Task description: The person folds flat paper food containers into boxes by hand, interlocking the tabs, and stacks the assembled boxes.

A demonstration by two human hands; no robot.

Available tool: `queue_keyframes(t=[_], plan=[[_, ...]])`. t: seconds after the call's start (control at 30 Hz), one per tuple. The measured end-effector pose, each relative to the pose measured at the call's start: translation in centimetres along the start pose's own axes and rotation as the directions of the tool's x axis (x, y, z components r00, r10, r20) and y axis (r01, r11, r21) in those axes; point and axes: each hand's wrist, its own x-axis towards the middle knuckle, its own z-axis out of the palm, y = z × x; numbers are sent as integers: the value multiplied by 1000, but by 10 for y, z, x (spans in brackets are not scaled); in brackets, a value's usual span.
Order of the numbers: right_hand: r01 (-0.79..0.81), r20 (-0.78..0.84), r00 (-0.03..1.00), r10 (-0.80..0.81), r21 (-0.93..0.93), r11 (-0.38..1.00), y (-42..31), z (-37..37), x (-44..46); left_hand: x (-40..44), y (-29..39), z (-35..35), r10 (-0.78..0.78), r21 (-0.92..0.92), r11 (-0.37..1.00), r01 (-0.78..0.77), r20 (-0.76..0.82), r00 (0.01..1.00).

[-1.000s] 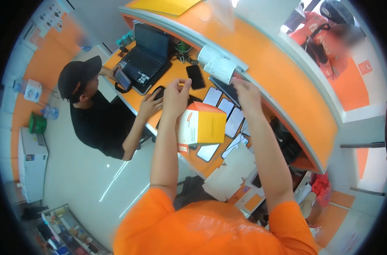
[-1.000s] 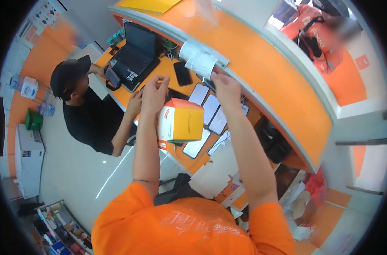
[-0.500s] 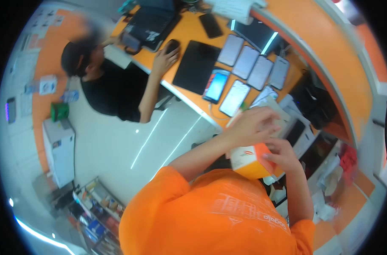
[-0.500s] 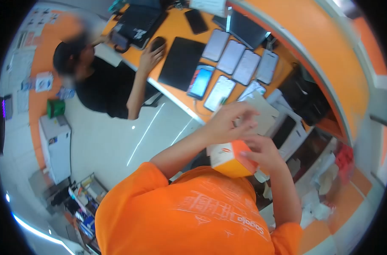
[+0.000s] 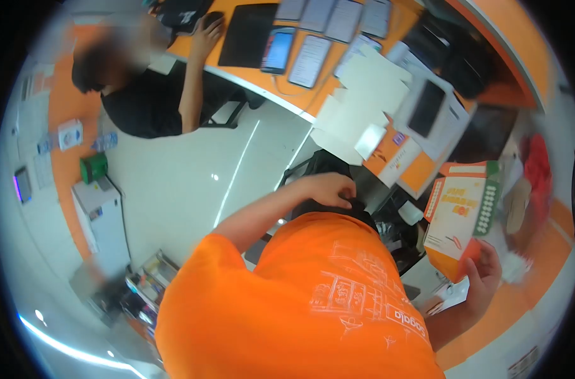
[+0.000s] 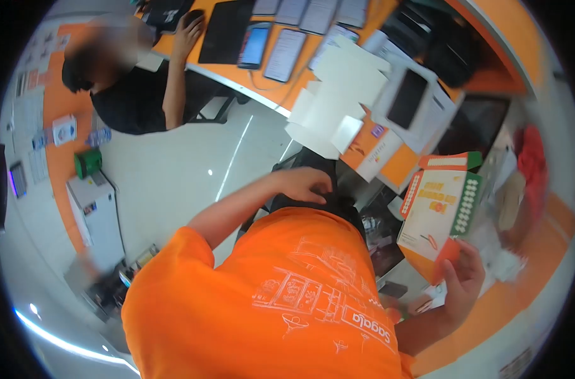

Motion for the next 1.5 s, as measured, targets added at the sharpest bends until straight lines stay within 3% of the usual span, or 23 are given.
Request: queue_keyframes(t=[0.03, 0.13, 0.17, 0.33, 0.53, 0.6, 0.67, 0.7, 0.77, 0.8, 0.83, 0.87, 0.9, 0.93, 1.0, 1.03, 1.07, 1.13, 1.2, 1.3, 1.4, 1.43, 1.5], plan=[[-65, -44, 997, 66, 19, 998, 7, 11, -18, 14, -24, 45, 148, 97, 985, -142, -64, 987], [-218, -152, 959, 240, 144, 965, 58, 29, -59, 39, -64, 124, -13, 234, 970, -60, 299, 954], [-222, -209, 945, 251, 149, 963, 87, 32, -69, 47, -68, 136, 73, 205, 967, -150, 340, 937], [-149, -469, 856, 215, 174, 973, 252, 86, -78, 51, -2, 165, -108, 111, 991, 71, 377, 920], [-247, -602, 736, 311, 189, 950, 421, 154, -22, 46, 29, 153, -333, 283, 939, 194, 615, 715], [-282, -613, 716, 335, 186, 941, 482, 179, 6, 78, -5, 155, -349, 364, 927, 90, 752, 559], [-321, -567, 742, 358, 168, 932, 543, 203, 33, 125, -56, 186, -652, 556, 718, 419, 748, 125], [-334, -552, 751, 363, 157, 930, 573, 215, 50, 149, -85, 206, -709, 658, 554, 511, 694, -125], [-297, -541, 768, 342, 173, 939, 630, 244, 79, 182, -157, 265, -831, 876, 327, 355, 445, -335], [-280, -536, 775, 335, 185, 942, 652, 252, 94, 192, -198, 291, -859, 871, 488, 46, 490, -150], [-285, -530, 782, 329, 165, 944, 668, 255, 107, 204, -240, 311, -825, 792, 534, -294, 565, 23], [-291, -522, 789, 324, 148, 945, 680, 260, 116, 203, -274, 322, -845, 865, 382, -324, 469, 256], [-298, -508, 798, 324, 135, 945, 692, 269, 124, 195, -315, 343, -881, 978, 145, 153, 58, 469], [-368, -462, 810, 360, 78, 927, 703, 274, 132, 173, -403, 363, -745, 993, -57, -105, 27, 666], [-273, -387, 869, 309, 147, 951, 726, 278, 149, 144, -446, 356, -428, 992, 103, -71, 109, 897], [-262, -352, 888, 296, 144, 954, 730, 273, 160, 165, -453, 356, -704, 968, 170, -184, 250, 665], [-262, -312, 903, 295, 143, 954, 731, 269, 162, 187, -459, 361, -875, 923, 280, -264, 359, 324], [-277, -286, 906, 311, 156, 948, 736, 264, 168, 207, -466, 373, -891, 842, 449, -299, 449, -75], [-287, -309, 889, 338, 200, 937, 738, 270, 182, 199, -486, 376, -857, 804, 509, -309, 508, -89], [-156, -242, 948, 205, 208, 966, 750, 268, 196, 206, -471, 387, -861, 788, 504, -352, 492, -131], [-107, -263, 954, 146, 160, 981, 752, 259, 202, 192, -532, 424, -851, 756, 524, -392, 464, -244], [-158, -214, 950, 228, 303, 940, 751, 255, 203, 198, -518, 426, -859, 754, 512, -411, 457, -231], [-140, -241, 943, 231, 342, 929, 762, 254, 205, 204, -508, 435, -830, 684, 557, -471, 476, -290]])
